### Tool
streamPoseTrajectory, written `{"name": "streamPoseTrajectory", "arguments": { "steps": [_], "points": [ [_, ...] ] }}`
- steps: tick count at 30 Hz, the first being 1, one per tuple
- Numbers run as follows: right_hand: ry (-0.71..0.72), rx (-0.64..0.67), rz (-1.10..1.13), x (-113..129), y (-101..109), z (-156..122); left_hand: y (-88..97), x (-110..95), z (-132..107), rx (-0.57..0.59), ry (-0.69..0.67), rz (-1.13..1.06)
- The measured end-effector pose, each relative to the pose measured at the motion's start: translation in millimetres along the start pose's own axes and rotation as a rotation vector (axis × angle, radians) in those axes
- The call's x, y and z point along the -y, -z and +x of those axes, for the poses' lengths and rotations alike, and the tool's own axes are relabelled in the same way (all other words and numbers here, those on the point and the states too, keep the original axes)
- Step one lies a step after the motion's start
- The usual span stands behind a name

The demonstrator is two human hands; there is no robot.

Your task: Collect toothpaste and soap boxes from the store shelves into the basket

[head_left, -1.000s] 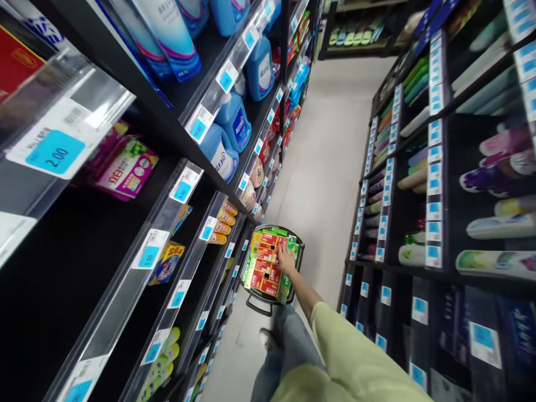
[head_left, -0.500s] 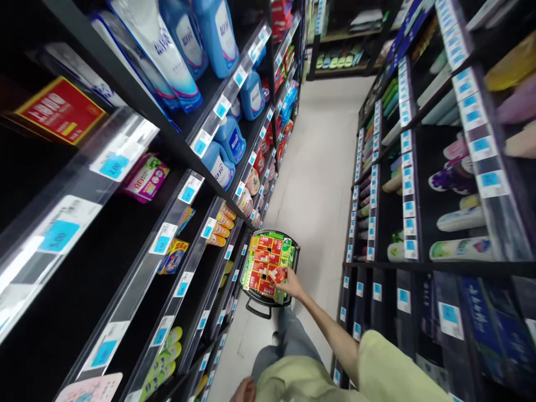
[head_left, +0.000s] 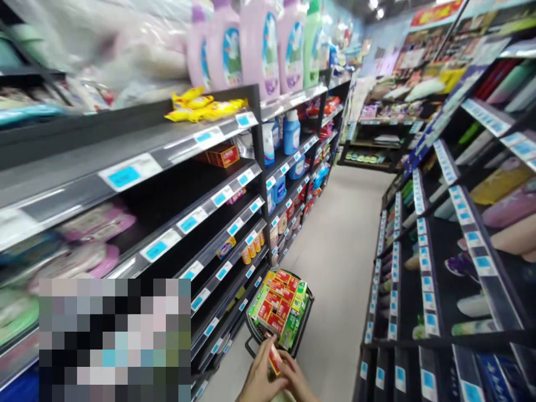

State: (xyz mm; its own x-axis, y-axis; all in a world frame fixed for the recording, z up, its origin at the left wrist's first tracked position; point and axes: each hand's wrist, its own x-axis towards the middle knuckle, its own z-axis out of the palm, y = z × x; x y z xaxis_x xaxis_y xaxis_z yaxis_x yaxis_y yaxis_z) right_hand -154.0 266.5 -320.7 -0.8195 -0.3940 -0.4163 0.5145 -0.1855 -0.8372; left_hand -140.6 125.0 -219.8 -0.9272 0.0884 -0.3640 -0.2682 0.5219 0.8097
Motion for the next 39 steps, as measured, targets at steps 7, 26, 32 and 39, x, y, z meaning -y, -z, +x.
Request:
{"name": "streamPoseTrajectory", "arguments": {
  "steps": [7, 26, 32, 39],
  "points": [
    [0.21, 0.218, -0.096, 33, -42, -15, 17.5, 40, -47, -0.399, -0.105, 0.027],
    [0.043, -0.026, -0.288, 53, -118, -121, 5.0, 8, -196, -0.317, 0.255, -1.1],
    [0.094, -0.114, -0.248, 80, -83, -112, 1.5, -13, -160, -0.259, 0.135, -0.925],
    [0.123, 0.225, -0.264, 137, 12, -83, -34.1, -64, -82, -0.567, 0.187, -0.936]
  ]
}}
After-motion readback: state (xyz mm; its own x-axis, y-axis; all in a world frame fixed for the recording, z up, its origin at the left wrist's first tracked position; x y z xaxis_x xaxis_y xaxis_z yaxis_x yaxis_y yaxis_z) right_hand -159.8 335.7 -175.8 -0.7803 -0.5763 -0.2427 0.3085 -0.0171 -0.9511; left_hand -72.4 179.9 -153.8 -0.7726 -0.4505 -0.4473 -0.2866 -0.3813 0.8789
